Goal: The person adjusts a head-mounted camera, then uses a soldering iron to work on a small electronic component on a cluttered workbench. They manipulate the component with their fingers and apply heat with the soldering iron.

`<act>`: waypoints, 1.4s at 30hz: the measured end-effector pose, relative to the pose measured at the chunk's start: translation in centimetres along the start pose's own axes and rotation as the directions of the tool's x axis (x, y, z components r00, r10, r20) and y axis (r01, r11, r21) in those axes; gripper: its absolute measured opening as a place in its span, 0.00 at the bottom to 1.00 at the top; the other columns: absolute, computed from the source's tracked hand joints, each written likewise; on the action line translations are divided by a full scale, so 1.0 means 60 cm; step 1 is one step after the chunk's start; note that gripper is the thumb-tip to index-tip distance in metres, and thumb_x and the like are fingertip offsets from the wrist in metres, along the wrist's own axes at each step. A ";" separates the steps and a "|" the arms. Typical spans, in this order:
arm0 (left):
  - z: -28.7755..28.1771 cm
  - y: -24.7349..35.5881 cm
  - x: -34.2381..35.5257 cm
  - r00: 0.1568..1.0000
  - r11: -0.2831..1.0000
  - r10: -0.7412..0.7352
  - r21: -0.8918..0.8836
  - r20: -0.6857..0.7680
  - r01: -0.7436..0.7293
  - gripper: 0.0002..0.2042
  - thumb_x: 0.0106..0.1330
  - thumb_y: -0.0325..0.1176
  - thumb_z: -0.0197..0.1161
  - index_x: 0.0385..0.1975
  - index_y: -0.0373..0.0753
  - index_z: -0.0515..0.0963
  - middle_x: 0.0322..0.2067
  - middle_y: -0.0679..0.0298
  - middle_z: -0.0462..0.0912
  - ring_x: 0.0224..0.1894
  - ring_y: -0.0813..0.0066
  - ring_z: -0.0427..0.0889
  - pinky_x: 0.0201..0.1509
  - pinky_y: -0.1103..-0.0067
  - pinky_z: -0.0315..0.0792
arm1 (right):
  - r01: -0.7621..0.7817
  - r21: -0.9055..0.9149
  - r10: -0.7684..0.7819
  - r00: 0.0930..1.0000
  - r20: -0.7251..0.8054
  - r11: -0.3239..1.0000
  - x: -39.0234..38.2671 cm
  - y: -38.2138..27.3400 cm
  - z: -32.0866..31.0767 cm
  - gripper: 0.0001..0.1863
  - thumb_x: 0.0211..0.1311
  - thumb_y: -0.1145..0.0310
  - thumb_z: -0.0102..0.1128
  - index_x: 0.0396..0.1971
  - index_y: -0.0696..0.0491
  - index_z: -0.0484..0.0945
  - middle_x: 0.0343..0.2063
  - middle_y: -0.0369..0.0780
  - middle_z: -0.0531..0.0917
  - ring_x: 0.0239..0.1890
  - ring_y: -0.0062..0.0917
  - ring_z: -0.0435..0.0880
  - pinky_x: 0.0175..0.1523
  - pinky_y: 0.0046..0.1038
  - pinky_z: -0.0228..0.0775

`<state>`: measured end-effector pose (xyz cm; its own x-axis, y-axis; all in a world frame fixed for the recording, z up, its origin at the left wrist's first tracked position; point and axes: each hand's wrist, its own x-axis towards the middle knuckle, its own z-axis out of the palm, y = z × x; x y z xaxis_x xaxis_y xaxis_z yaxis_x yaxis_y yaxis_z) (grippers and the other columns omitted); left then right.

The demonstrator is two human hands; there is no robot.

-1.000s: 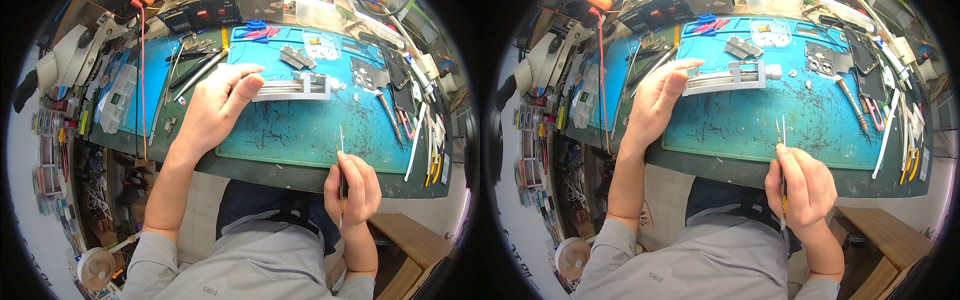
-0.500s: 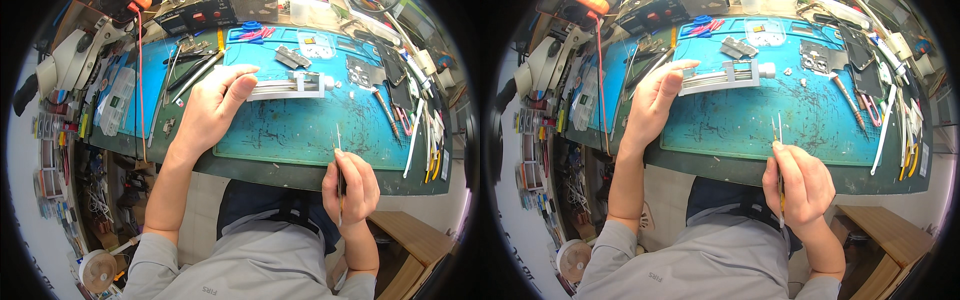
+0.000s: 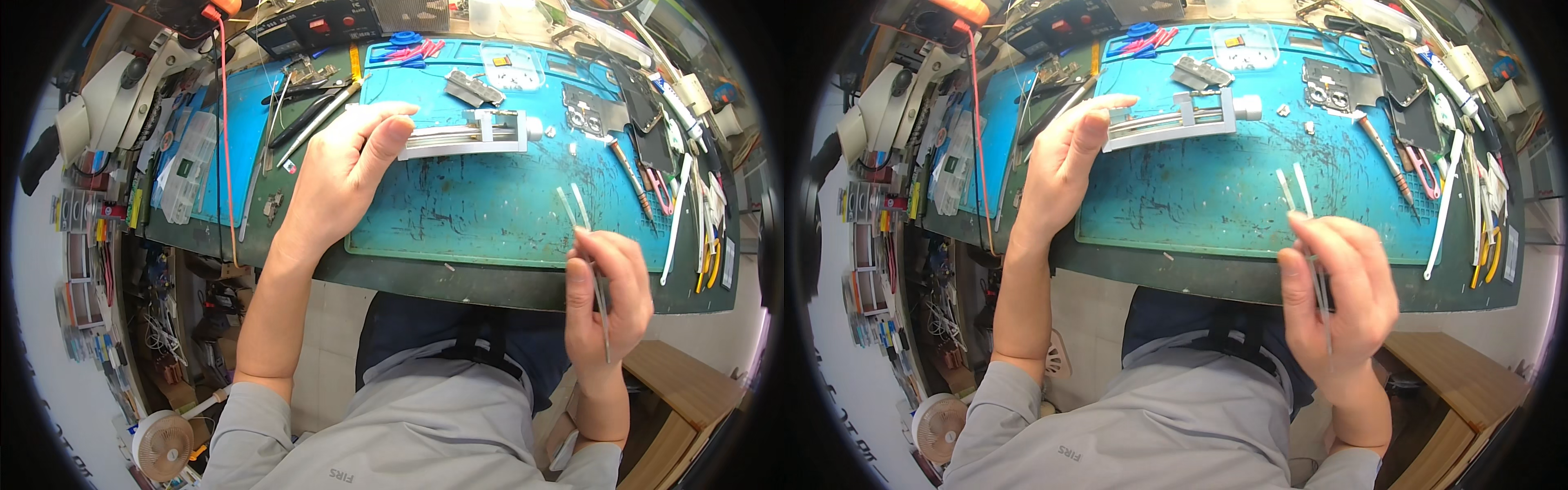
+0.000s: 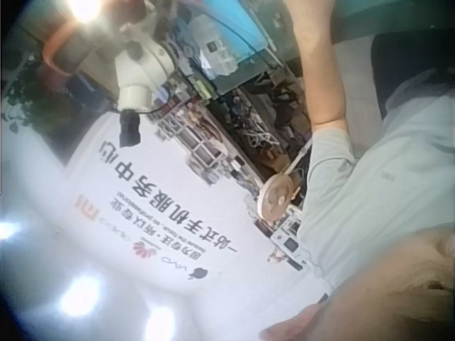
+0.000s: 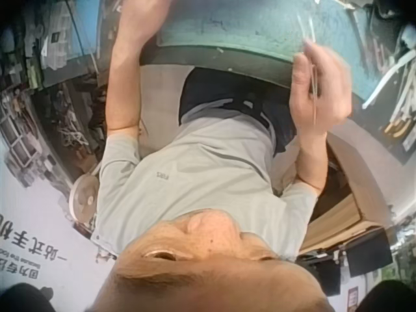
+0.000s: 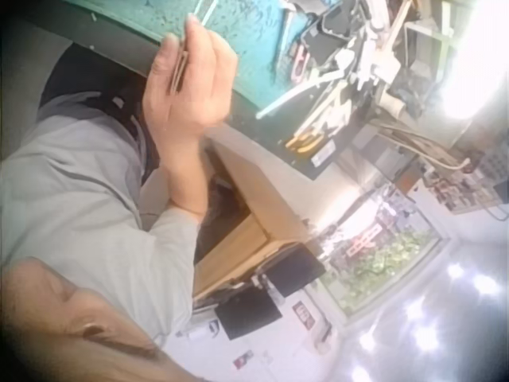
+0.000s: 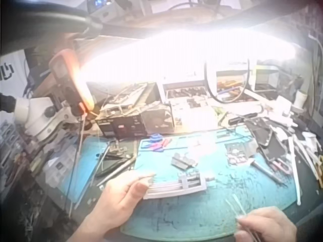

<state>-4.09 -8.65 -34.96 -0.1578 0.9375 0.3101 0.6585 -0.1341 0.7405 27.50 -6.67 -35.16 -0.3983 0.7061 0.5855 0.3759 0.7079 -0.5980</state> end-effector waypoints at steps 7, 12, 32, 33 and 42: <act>-0.009 0.001 -0.001 0.998 1.000 0.011 0.012 0.057 -0.012 0.33 0.85 0.62 0.53 0.62 0.33 0.84 0.43 0.64 0.85 0.45 0.77 0.79 0.52 0.79 0.72 | 0.126 -0.473 -0.115 0.992 0.053 0.872 0.025 0.052 -0.045 0.20 0.64 0.86 0.70 0.56 0.59 0.88 0.46 0.46 0.88 0.48 0.40 0.88 0.54 0.37 0.81; -0.014 -0.004 -0.005 0.988 0.988 0.127 0.073 0.089 -0.134 0.30 0.84 0.57 0.57 0.65 0.32 0.82 0.55 0.53 0.87 0.57 0.62 0.85 0.64 0.71 0.75 | 0.204 -0.514 -0.133 0.976 0.172 0.833 0.036 0.064 -0.066 0.21 0.57 0.86 0.67 0.52 0.59 0.89 0.44 0.43 0.88 0.47 0.39 0.87 0.52 0.38 0.82; -0.015 0.002 -0.011 0.979 0.978 0.163 0.113 0.122 -0.177 0.32 0.81 0.57 0.60 0.70 0.33 0.78 0.59 0.51 0.85 0.63 0.52 0.81 0.72 0.64 0.72 | 0.132 -0.488 -0.017 0.972 0.233 0.862 0.038 0.054 -0.074 0.20 0.54 0.87 0.64 0.48 0.58 0.88 0.49 0.43 0.86 0.50 0.39 0.86 0.53 0.38 0.81; -0.016 0.004 -0.010 0.978 0.977 0.166 0.112 0.123 -0.179 0.32 0.81 0.57 0.60 0.70 0.33 0.78 0.59 0.51 0.85 0.63 0.52 0.81 0.71 0.64 0.72 | 0.132 -0.492 -0.018 0.973 0.229 0.860 0.039 0.054 -0.075 0.20 0.54 0.87 0.63 0.47 0.58 0.88 0.48 0.43 0.86 0.50 0.39 0.86 0.53 0.38 0.81; -0.007 -0.001 0.000 0.983 0.976 0.178 0.118 0.045 -0.182 0.31 0.86 0.58 0.51 0.61 0.30 0.84 0.50 0.50 0.89 0.53 0.54 0.86 0.62 0.68 0.77 | 0.130 -0.467 -0.019 0.972 0.235 0.875 0.043 0.054 -0.075 0.21 0.57 0.88 0.61 0.50 0.60 0.88 0.46 0.45 0.88 0.48 0.41 0.87 0.53 0.39 0.81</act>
<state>-4.45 -8.76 -34.72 -0.0050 0.9121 0.4100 0.7582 -0.2639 0.5962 31.43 -2.50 -33.13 -0.5908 0.6683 0.4520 0.6675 0.7196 -0.1914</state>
